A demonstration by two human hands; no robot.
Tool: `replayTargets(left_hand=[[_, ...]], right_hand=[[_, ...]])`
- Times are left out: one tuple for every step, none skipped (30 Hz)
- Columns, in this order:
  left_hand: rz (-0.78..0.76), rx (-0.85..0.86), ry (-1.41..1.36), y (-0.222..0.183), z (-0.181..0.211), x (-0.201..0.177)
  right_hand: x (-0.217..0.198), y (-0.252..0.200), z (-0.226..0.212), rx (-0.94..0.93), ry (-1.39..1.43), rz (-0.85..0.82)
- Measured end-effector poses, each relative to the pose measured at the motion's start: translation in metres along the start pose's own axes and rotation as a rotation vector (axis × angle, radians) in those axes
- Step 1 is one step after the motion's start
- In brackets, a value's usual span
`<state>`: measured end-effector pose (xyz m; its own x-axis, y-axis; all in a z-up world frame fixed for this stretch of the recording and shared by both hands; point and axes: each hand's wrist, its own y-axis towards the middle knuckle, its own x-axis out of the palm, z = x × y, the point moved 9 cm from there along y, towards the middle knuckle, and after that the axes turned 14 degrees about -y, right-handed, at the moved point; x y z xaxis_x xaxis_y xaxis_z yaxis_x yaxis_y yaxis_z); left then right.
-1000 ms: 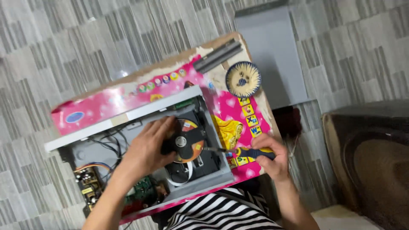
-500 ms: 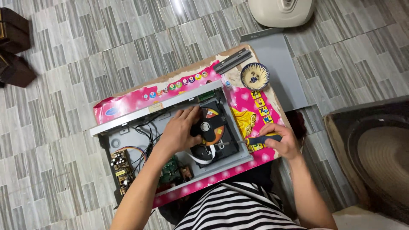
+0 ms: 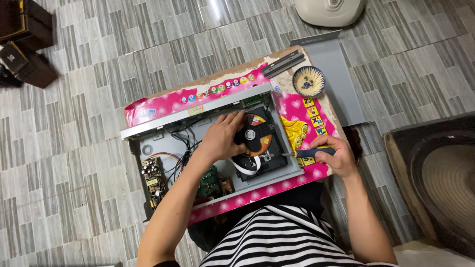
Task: Repairing a DVD player by connecting internal cables and components
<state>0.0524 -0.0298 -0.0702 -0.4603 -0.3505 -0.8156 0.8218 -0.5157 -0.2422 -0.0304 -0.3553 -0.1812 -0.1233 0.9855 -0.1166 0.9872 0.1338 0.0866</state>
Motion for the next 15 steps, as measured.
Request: replayTargets(left_hand=[[-0.001,0.002,-0.002,-0.001,0.001,0.000],[-0.003,0.003,-0.004,-0.002,0.002,0.001],[0.001,-0.004,-0.006,-0.002,0.000,0.002],[0.002,0.004,-0.010,-0.002,-0.001,0.003],[0.004,0.016,-0.013,0.000,-0.001,0.003],[0.009,0.012,-0.015,-0.001,-0.001,0.001],[0.001,0.015,-0.016,-0.002,0.000,0.001],[-0.007,0.017,-0.017,-0.002,0.001,0.001],[-0.011,0.017,-0.019,-0.002,0.001,0.001],[-0.010,0.019,-0.015,-0.002,0.001,0.001],[-0.005,0.020,-0.011,-0.002,0.002,0.000],[-0.005,0.020,-0.011,-0.002,0.002,0.000],[-0.005,0.022,-0.015,-0.002,0.002,-0.001],[-0.005,0.023,-0.018,-0.002,0.002,-0.001],[-0.005,0.020,-0.019,-0.002,0.001,0.000]], right_hand=[[0.000,0.000,0.000,-0.003,-0.008,0.004],[0.000,0.000,-0.001,-0.006,-0.015,0.008],[0.000,0.000,0.001,-0.005,-0.014,0.000],[-0.001,0.000,0.002,-0.005,-0.028,-0.001],[-0.003,0.001,0.003,-0.006,-0.043,0.000],[-0.001,0.002,0.002,-0.009,-0.044,-0.005],[-0.001,0.002,0.000,-0.014,-0.036,-0.002],[-0.001,0.001,-0.002,-0.020,-0.028,0.000],[0.001,0.001,-0.005,-0.016,-0.028,0.002],[0.003,0.000,-0.009,-0.014,-0.034,0.000],[0.004,0.001,-0.013,-0.017,-0.041,-0.004],[0.006,0.001,-0.016,-0.016,-0.041,-0.005],[0.007,0.002,-0.020,-0.016,-0.039,0.000],[0.008,0.002,-0.024,-0.016,-0.037,0.004],[0.009,0.003,-0.025,-0.015,-0.037,0.001]])
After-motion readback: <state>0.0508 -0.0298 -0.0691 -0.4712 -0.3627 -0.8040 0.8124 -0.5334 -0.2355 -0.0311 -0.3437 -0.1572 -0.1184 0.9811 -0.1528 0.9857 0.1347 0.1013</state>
